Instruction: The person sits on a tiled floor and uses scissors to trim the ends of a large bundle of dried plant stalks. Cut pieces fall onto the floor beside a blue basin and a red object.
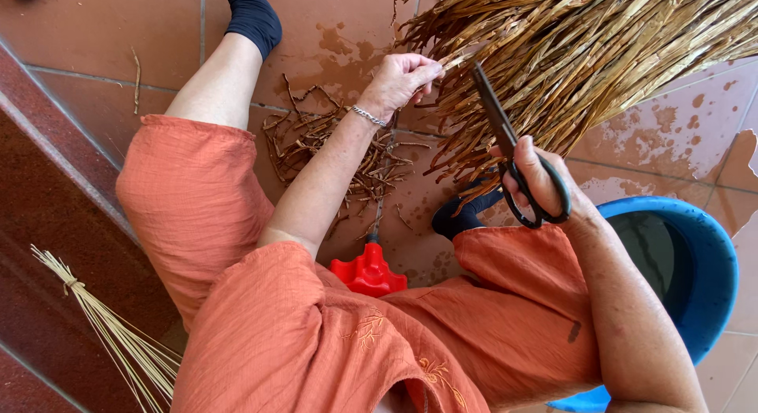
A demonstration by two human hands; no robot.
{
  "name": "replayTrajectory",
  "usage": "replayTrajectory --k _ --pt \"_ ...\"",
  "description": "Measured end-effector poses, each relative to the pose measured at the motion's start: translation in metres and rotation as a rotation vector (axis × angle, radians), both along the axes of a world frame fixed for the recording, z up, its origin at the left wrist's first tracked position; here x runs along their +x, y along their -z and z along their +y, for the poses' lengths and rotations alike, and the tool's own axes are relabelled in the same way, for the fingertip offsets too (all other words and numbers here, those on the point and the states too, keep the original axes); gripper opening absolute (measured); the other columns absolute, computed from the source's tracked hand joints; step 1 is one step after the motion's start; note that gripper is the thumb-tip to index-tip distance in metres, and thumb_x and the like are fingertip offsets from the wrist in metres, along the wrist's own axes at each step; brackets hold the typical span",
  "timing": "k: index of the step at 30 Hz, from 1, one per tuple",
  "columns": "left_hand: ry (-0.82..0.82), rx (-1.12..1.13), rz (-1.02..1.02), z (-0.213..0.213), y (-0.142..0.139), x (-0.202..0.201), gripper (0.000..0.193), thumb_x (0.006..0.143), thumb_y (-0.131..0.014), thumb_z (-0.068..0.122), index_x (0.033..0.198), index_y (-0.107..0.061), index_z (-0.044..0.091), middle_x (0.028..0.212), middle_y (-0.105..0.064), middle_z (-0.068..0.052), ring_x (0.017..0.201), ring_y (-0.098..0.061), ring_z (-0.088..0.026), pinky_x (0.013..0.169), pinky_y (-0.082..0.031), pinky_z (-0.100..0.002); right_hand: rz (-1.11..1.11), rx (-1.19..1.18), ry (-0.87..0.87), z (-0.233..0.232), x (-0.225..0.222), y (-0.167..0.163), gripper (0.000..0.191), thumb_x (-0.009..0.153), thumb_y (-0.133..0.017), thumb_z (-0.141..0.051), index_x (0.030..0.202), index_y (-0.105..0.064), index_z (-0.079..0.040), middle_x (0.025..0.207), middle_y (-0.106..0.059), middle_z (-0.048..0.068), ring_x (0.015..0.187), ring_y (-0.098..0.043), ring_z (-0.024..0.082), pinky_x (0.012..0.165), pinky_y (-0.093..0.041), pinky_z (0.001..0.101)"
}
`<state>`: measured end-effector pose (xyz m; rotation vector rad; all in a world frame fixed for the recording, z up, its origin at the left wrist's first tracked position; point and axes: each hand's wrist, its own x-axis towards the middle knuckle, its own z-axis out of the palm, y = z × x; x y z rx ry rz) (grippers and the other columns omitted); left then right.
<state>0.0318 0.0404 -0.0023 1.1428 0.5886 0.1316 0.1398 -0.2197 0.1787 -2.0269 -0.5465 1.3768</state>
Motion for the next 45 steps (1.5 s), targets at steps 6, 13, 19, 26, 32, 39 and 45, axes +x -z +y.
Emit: replayTrajectory --k 6,13,19,26,32,39,45 --pt "0.050 -0.158 -0.128 0.008 0.006 -0.020 0.021 0.093 -0.076 0.011 0.111 -0.075 0.000 0.086 -0.078 -0.007 0.072 -0.072 -0.007 0.065 -0.061 -0.020 0.046 -0.093 -0.015 0.004 -0.001 0.005 0.093 0.087 -0.034 -0.080 0.130 -0.063 -0.002 0.063 -0.055 0.000 0.049 -0.049 0.008 0.043 -0.044 0.0270" --pt "-0.015 -0.220 -0.099 -0.002 0.001 -0.033 0.015 0.093 -0.080 0.012 0.097 -0.074 -0.002 0.078 -0.075 -0.010 0.058 -0.066 -0.009 0.051 -0.054 -0.023 0.024 -0.145 -0.064 0.017 -0.007 0.007 0.093 0.086 -0.034 -0.080 0.127 -0.065 -0.003 0.060 -0.055 0.001 0.044 -0.048 0.008 0.038 -0.041 0.0272" --pt "-0.029 -0.283 -0.067 -0.015 -0.009 -0.034 0.013 0.091 -0.080 0.011 0.096 -0.073 0.001 0.080 -0.076 -0.008 0.063 -0.069 -0.008 0.054 -0.058 -0.023 -0.013 -0.142 -0.048 0.031 -0.014 0.019 0.087 0.089 -0.035 -0.077 0.121 -0.066 -0.002 0.061 -0.055 0.002 0.044 -0.049 0.009 0.037 -0.042 0.0289" --pt "-0.021 -0.282 -0.079 -0.016 0.003 -0.037 0.011 0.089 -0.081 0.007 0.094 -0.073 0.001 0.080 -0.076 -0.009 0.064 -0.070 -0.009 0.054 -0.058 -0.024 -0.208 -0.102 -0.167 0.033 -0.016 0.025 0.080 0.095 -0.035 -0.074 0.110 -0.073 -0.006 0.060 -0.058 0.003 0.053 -0.058 0.010 0.053 -0.051 0.0297" --pt "0.394 0.176 0.207 0.001 0.014 -0.055 0.007 0.084 -0.079 0.008 0.090 -0.076 0.006 0.082 -0.076 -0.007 0.066 -0.069 -0.013 0.062 -0.057 -0.030 -0.122 -0.161 -0.015 0.029 -0.011 0.023 0.077 0.095 -0.038 -0.072 0.113 -0.070 -0.004 0.061 -0.057 0.002 0.047 -0.050 0.011 0.045 -0.046 0.0303" --pt "0.847 0.958 0.843 0.002 -0.008 -0.060 0.014 0.087 -0.075 0.019 0.095 -0.077 0.008 0.107 -0.073 -0.012 0.118 -0.061 -0.028 0.115 -0.034 -0.058 -0.036 -0.179 0.194 0.010 -0.002 0.010 0.076 0.099 -0.038 -0.068 0.112 -0.068 0.000 0.056 -0.051 0.001 0.042 -0.043 0.010 0.041 -0.037 0.0278" --pt "0.501 0.806 0.438 -0.021 0.003 -0.036 0.024 0.091 -0.071 0.018 0.114 -0.072 0.011 0.117 -0.070 -0.013 0.114 -0.066 -0.029 0.108 -0.047 -0.048 -0.050 -0.233 0.195 0.000 -0.003 0.000 0.075 0.098 -0.041 -0.068 0.113 -0.069 0.000 0.057 -0.051 0.000 0.042 -0.043 0.010 0.042 -0.036 0.0277"
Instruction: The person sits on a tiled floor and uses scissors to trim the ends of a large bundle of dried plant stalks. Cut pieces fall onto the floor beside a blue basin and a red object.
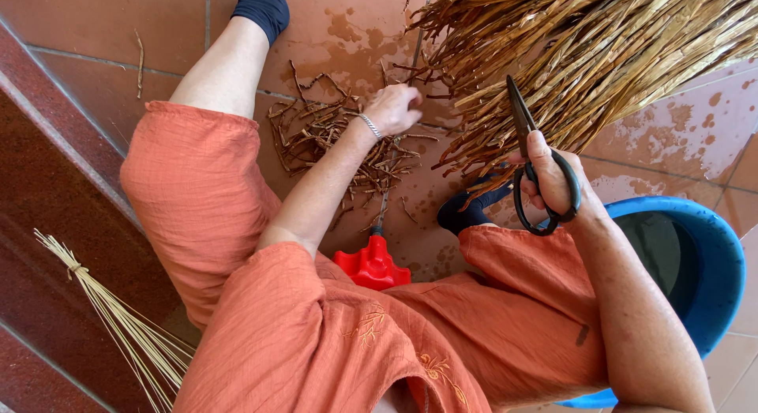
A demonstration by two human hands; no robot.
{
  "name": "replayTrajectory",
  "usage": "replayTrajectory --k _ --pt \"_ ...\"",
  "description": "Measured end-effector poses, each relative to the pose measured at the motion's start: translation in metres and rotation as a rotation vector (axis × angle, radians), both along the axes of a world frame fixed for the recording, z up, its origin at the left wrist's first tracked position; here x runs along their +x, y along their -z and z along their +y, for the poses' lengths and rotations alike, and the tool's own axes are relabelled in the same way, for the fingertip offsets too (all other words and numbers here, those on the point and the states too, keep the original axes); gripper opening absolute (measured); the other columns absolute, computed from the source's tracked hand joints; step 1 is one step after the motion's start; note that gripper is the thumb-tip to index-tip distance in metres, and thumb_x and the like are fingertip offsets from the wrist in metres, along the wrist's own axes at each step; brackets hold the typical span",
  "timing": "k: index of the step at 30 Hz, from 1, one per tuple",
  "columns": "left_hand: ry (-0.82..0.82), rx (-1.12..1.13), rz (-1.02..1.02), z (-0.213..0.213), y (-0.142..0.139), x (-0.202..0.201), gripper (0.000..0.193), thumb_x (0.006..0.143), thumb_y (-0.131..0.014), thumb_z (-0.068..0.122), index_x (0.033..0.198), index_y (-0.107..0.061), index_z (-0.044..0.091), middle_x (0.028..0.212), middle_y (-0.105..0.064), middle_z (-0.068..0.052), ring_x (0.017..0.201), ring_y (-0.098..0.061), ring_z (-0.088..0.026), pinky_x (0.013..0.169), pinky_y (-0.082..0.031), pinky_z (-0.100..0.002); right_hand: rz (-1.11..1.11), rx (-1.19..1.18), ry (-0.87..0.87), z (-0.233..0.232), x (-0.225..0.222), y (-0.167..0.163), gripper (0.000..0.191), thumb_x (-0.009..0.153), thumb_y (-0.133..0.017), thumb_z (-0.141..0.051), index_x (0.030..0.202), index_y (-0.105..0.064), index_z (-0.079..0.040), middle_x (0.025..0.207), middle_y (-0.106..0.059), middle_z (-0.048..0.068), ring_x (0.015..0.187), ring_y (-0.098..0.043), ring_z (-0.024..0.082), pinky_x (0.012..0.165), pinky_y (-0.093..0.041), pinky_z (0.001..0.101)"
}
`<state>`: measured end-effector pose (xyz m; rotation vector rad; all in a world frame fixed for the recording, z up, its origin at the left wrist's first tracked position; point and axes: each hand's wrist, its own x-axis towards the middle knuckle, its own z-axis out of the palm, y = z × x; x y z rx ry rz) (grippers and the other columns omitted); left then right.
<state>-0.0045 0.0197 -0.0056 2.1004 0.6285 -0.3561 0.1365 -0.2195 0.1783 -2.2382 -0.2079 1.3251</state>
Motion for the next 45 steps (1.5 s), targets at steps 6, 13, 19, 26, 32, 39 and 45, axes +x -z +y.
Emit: replayTrajectory --k 6,13,19,26,32,39,45 --pt "-0.371 -0.294 -0.396 -0.020 0.011 0.040 0.044 0.098 -0.064 0.015 0.141 -0.059 0.014 0.139 -0.064 -0.011 0.124 -0.066 -0.026 0.112 -0.051 -0.040 0.000 -0.035 -0.015 -0.004 0.001 -0.010 0.073 0.099 -0.041 -0.068 0.114 -0.069 -0.001 0.055 -0.050 0.002 0.042 -0.040 0.010 0.042 -0.034 0.0283" --pt "-0.184 -0.086 0.079 -0.028 -0.009 0.057 0.073 0.084 -0.081 0.026 0.150 -0.050 0.032 0.161 -0.021 -0.001 0.145 -0.011 -0.026 0.119 -0.014 -0.051 -0.030 -0.051 -0.025 -0.009 0.003 -0.011 0.071 0.098 -0.044 -0.066 0.112 -0.070 -0.002 0.056 -0.051 0.002 0.042 -0.042 0.011 0.041 -0.035 0.0291" --pt "-0.248 -0.250 -0.025 -0.020 0.009 0.036 0.031 0.090 -0.079 0.032 0.120 -0.075 0.025 0.113 -0.079 0.001 0.106 -0.070 -0.016 0.105 -0.047 -0.038 -0.037 -0.054 -0.054 -0.012 0.006 -0.010 0.071 0.098 -0.045 -0.066 0.112 -0.071 -0.002 0.056 -0.051 0.002 0.042 -0.043 0.011 0.041 -0.035 0.0291" --pt "-0.365 -0.789 -0.370 0.006 0.013 -0.003 0.026 0.098 -0.069 0.012 0.121 -0.069 0.001 0.087 -0.076 -0.004 0.070 -0.069 -0.004 0.066 -0.059 -0.019 -0.061 -0.092 -0.075 -0.011 0.009 -0.005 0.069 0.099 -0.046 -0.065 0.111 -0.071 -0.002 0.056 -0.052 0.004 0.042 -0.042 0.011 0.041 -0.033 0.0296" --pt "-0.376 -0.688 -0.431 0.016 0.004 -0.019 0.020 0.094 -0.073 0.006 0.114 -0.070 0.004 0.087 -0.072 0.001 0.070 -0.064 -0.003 0.061 -0.055 -0.019 -0.077 -0.019 -0.105 -0.009 0.010 -0.003 0.069 0.098 -0.048 -0.065 0.113 -0.070 -0.001 0.057 -0.052 0.002 0.043 -0.044 0.010 0.041 -0.035 0.0278" --pt "-0.373 -0.612 -0.460 0.009 0.017 -0.030 0.021 0.085 -0.078 0.004 0.106 -0.074 0.006 0.090 -0.067 0.004 0.078 -0.059 -0.005 0.072 -0.055 -0.022 -0.004 0.079 -0.165 -0.012 0.001 -0.011 0.065 0.095 -0.050 -0.063 0.118 -0.069 -0.005 0.059 -0.050 -0.002 0.044 -0.043 0.008 0.039 -0.035 0.0260" --pt "-0.394 -0.507 -0.541 0.010 0.011 -0.030 0.012 0.096 -0.077 0.018 0.101 -0.082 0.008 0.100 -0.070 0.001 0.087 -0.061 -0.007 0.080 -0.054 -0.025 0.076 0.061 -0.216 -0.009 0.000 -0.009 0.077 0.103 -0.048 -0.063 0.103 -0.059 0.013 0.064 -0.052 0.000 0.048 -0.044 0.008 0.040 -0.037 0.0268"
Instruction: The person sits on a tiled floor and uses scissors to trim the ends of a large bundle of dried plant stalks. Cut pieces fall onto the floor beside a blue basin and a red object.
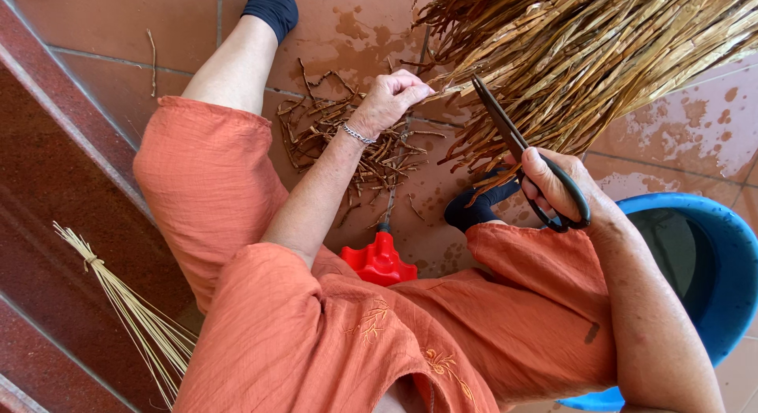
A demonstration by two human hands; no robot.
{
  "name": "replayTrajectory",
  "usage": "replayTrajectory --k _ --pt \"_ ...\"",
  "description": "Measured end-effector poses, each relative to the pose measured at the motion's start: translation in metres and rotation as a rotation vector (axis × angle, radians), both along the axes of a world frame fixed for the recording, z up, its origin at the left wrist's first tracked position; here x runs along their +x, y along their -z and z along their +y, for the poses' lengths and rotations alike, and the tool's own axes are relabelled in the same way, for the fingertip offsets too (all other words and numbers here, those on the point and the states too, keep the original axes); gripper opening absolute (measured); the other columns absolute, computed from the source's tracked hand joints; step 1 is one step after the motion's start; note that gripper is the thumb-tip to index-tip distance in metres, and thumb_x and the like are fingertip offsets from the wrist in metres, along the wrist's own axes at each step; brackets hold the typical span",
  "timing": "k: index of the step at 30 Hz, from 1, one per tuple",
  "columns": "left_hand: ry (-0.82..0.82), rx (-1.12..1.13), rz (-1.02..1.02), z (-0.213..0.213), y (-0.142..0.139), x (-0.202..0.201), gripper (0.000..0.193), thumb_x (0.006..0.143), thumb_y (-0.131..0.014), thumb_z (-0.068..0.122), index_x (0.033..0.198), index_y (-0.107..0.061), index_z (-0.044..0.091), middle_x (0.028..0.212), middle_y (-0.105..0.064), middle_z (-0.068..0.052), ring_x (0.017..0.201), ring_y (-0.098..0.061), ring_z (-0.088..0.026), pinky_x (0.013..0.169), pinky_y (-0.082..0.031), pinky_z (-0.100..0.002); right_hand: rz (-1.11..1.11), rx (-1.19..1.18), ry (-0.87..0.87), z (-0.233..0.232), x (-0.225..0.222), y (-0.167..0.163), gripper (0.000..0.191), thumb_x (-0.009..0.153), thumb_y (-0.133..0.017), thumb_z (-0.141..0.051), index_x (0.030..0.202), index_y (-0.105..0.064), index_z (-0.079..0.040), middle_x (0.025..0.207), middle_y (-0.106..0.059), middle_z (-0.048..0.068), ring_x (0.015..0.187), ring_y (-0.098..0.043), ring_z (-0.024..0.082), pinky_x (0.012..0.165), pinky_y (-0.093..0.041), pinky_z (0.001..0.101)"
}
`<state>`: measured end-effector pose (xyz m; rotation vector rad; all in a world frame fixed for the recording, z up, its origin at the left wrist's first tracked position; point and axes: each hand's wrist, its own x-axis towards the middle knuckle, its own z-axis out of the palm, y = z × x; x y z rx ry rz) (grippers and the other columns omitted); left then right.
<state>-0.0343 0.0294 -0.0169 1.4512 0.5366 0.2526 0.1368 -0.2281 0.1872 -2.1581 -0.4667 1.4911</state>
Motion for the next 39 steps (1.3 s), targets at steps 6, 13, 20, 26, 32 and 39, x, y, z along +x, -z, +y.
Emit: replayTrajectory --k 6,13,20,26,32,39 --pt "-0.101 0.230 0.042 -0.014 -0.018 0.001 0.007 0.084 -0.082 0.012 0.091 -0.082 0.011 0.096 -0.070 0.004 0.079 -0.063 -0.005 0.072 -0.056 -0.022 0.041 -0.004 -0.013 0.007 -0.005 -0.005 0.076 0.093 -0.041 -0.069 0.126 -0.066 -0.005 0.064 -0.053 -0.002 0.044 -0.044 0.008 0.038 -0.037 0.0266" --pt "-0.155 0.124 -0.025 -0.023 -0.031 -0.004 0.020 0.084 -0.078 0.004 0.096 -0.063 0.011 0.090 -0.065 0.007 0.081 -0.064 -0.001 0.077 -0.059 -0.020 0.076 -0.026 -0.081 0.023 -0.011 -0.007 0.081 0.093 -0.036 -0.071 0.124 -0.067 -0.003 0.056 -0.051 0.001 0.042 -0.045 0.010 0.038 -0.037 0.0280" --pt "-0.155 -0.072 -0.105 -0.022 -0.023 -0.007 0.022 0.090 -0.075 -0.001 0.099 -0.059 0.009 0.092 -0.066 0.003 0.083 -0.064 -0.003 0.077 -0.059 -0.021 0.067 -0.045 -0.129 0.038 -0.018 0.000 0.080 0.091 -0.036 -0.072 0.123 -0.066 -0.004 0.057 -0.052 0.001 0.042 -0.046 0.010 0.036 -0.039 0.0302" --pt "-0.150 -0.279 -0.123 -0.024 -0.023 -0.007 0.019 0.093 -0.072 -0.001 0.097 -0.056 0.007 0.090 -0.069 -0.002 0.080 -0.072 -0.009 0.071 -0.063 -0.023 -0.077 -0.128 -0.193 0.047 -0.028 0.020 0.081 0.088 -0.037 -0.076 0.117 -0.070 -0.008 0.061 -0.058 0.002 0.051 -0.056 0.014 0.045 -0.049 0.0348" --pt "-0.155 -0.496 0.052 -0.027 -0.020 -0.004 0.015 0.094 -0.063 0.001 0.103 -0.054 0.008 0.092 -0.066 -0.005 0.073 -0.077 -0.016 0.055 -0.061 -0.027 -0.237 -0.019 -0.268 0.039 -0.029 0.036 0.083 0.095 -0.040 -0.077 0.103 -0.070 0.000 0.064 -0.061 0.004 0.061 -0.064 0.014 0.056 -0.054 0.0326" --pt "-0.081 -0.629 0.137 -0.022 -0.026 -0.005 0.034 0.094 -0.064 0.009 0.125 -0.050 0.007 0.095 -0.063 -0.007 0.065 -0.069 -0.012 0.054 -0.061 -0.027 -0.077 0.075 -0.038 0.025 -0.008 0.011 0.072 0.096 -0.045 -0.067 0.117 -0.067 -0.002 0.063 -0.052 0.001 0.048 -0.047 0.011 0.043 -0.040 0.0280"
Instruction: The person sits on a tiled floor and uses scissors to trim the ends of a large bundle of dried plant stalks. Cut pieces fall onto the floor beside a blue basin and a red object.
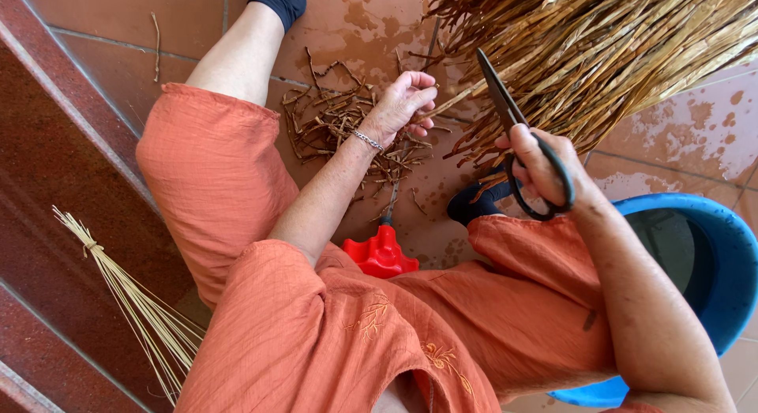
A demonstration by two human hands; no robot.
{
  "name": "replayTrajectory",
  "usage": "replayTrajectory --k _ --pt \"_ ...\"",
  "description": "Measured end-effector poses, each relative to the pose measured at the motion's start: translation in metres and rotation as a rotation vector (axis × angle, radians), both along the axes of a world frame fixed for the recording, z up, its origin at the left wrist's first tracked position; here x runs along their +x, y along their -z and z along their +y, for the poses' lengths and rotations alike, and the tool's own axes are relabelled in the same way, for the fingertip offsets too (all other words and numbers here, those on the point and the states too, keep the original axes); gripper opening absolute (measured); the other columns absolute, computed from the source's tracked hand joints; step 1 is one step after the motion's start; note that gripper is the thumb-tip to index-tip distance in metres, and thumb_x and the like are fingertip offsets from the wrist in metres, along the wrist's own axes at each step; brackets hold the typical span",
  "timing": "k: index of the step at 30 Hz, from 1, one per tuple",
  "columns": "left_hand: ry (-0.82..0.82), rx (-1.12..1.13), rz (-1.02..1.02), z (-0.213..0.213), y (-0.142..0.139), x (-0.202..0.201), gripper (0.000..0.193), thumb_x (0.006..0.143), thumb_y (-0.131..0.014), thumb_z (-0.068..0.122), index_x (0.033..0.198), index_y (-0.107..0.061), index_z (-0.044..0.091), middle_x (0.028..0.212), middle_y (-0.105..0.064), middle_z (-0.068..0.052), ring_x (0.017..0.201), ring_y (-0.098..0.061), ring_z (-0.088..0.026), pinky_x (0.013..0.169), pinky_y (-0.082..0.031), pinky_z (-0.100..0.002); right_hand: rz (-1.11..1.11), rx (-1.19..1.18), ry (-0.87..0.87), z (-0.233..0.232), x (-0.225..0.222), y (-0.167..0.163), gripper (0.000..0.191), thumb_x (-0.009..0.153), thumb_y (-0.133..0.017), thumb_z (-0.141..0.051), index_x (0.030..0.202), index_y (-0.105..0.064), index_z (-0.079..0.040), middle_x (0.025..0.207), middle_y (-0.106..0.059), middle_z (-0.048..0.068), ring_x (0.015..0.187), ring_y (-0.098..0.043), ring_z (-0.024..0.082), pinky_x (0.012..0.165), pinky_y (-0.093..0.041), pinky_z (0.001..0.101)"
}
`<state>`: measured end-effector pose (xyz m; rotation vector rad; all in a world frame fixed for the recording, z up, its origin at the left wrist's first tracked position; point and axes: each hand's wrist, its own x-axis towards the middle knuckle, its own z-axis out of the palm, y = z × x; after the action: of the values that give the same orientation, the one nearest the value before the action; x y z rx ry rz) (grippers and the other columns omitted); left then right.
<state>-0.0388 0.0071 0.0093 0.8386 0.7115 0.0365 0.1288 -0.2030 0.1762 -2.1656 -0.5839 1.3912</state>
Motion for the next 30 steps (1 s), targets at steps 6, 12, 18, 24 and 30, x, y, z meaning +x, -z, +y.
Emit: replayTrajectory --k 6,12,18,24,30 --pt "0.092 0.072 -0.056 0.015 -0.003 -0.016 0.052 0.083 -0.070 -0.002 0.131 -0.052 0.004 0.093 -0.066 -0.007 0.068 -0.068 -0.012 0.058 -0.061 -0.026 0.154 -0.080 -0.026 -0.023 0.006 -0.014 0.076 0.095 -0.041 -0.068 0.122 -0.067 -0.002 0.067 -0.053 0.001 0.050 -0.045 0.009 0.043 -0.037 0.0279" --pt "0.060 0.032 -0.119 0.029 -0.003 -0.039 0.040 0.089 -0.074 -0.003 0.125 -0.057 -0.002 0.093 -0.070 -0.012 0.072 -0.073 -0.017 0.064 -0.064 -0.031 0.201 -0.182 -0.194 -0.022 0.003 0.002 0.083 0.090 -0.040 -0.074 0.121 -0.069 -0.003 0.069 -0.055 0.001 0.055 -0.048 0.011 0.046 -0.042 0.0289" --pt "0.064 -0.099 -0.137 0.033 -0.014 -0.050 0.033 0.091 -0.073 0.001 0.122 -0.061 -0.001 0.094 -0.073 -0.011 0.077 -0.077 -0.019 0.069 -0.067 -0.032 0.169 -0.159 -0.212 -0.007 -0.012 0.003 0.084 0.088 -0.037 -0.076 0.124 -0.069 -0.008 0.066 -0.055 0.000 0.053 -0.050 0.010 0.045 -0.042 0.0280" --pt "0.045 -0.091 -0.185 0.032 -0.014 -0.052 0.024 0.091 -0.074 -0.002 0.109 -0.059 0.004 0.091 -0.073 -0.009 0.078 -0.077 -0.019 0.068 -0.065 -0.033 0.155 -0.219 -0.176 0.005 -0.024 0.004 0.081 0.088 -0.037 -0.073 0.122 -0.069 -0.007 0.063 -0.053 0.006 0.049 -0.048 0.015 0.040 -0.039 0.0337" --pt "0.027 -0.118 -0.184 0.028 0.002 -0.050 0.021 0.091 -0.076 -0.005 0.098 -0.058 0.004 0.090 -0.071 -0.010 0.078 -0.078 -0.020 0.071 -0.067 -0.035 -0.031 0.012 -0.327 0.005 -0.029 0.022 0.079 0.100 -0.039 -0.072 0.107 -0.075 -0.002 0.065 -0.061 0.001 0.059 -0.060 0.009 0.056 -0.050 0.0270"
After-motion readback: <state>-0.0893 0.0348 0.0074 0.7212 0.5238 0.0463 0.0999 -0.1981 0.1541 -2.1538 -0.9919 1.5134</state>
